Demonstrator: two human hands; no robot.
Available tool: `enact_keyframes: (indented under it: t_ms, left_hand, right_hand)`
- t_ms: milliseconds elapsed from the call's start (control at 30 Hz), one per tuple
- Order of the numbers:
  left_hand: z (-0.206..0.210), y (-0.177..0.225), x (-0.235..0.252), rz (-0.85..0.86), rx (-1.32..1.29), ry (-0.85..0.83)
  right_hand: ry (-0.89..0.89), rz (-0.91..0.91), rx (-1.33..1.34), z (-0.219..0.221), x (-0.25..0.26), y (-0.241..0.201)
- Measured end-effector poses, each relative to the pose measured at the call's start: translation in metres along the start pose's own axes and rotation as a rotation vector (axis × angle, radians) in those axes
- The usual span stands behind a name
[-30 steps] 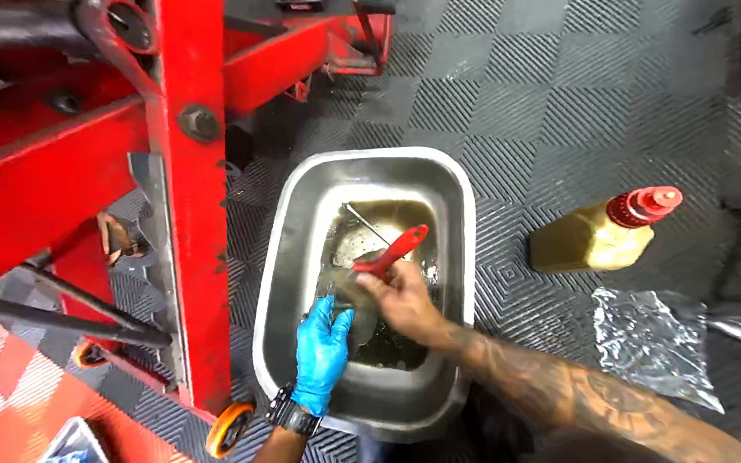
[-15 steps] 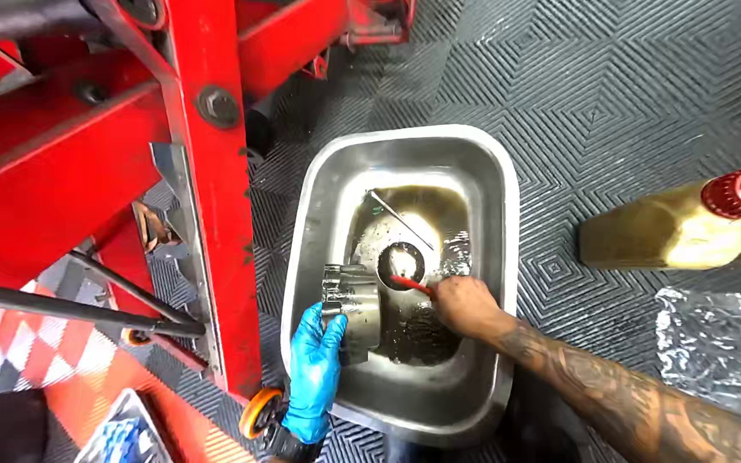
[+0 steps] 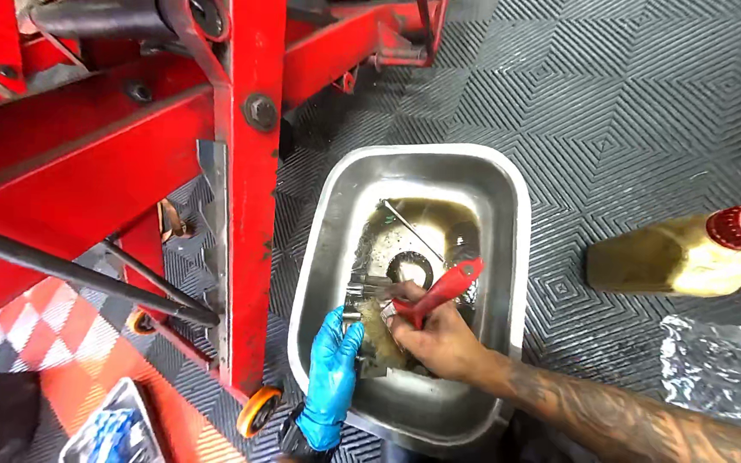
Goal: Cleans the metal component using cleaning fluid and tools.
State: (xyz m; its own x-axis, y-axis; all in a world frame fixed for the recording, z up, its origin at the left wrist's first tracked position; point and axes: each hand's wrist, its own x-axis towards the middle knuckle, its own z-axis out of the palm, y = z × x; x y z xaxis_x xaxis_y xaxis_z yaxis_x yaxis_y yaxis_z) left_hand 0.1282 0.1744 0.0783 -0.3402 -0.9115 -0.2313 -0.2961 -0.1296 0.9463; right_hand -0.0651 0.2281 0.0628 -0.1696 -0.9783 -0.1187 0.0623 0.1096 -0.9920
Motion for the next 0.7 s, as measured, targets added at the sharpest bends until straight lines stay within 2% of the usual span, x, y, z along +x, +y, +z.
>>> enact_keyframes:
  t_ms: [67,133,200,300,433,533,633,700]
  left_hand:
    - [0.003,0.001,0.0,0.058,0.041,0.007]
    - [0.006,0.0,-0.002,0.111,0.159,0.017]
    - [0.013,-0.002,0.002,0.169,0.273,0.053]
    - [0.011,-0.007,0.015,0.207,0.307,0.086]
    - [0.021,-0.013,0.012,0.211,0.38,0.026]
    - [0.022,-0.011,0.015,0.246,0.369,-0.017]
    - [0.026,-0.011,0.012,0.188,0.359,0.02]
    - [0.027,-0.011,0.013,0.228,0.389,0.005]
  right_hand:
    - [-0.024,-0.021,-0.013,-0.009,0.014,-0.006]
    - [0.092,-0.057,-0.111,-0.015,0.027,-0.008]
    - [0.206,-0.056,-0.072,-0.01,0.028,-0.008]
    - [0.221,-0.082,-0.016,0.017,0.008,0.007]
    - [0.276,-0.025,-0.126,-0.005,0.032,0.002]
    - [0.251,-0.05,-0.11,0.009,0.031,-0.007]
    - [0.251,0.019,-0.224,-0.005,0.038,-0.005]
    - [0.295,0.018,-0.213,-0.003,0.031,-0.006]
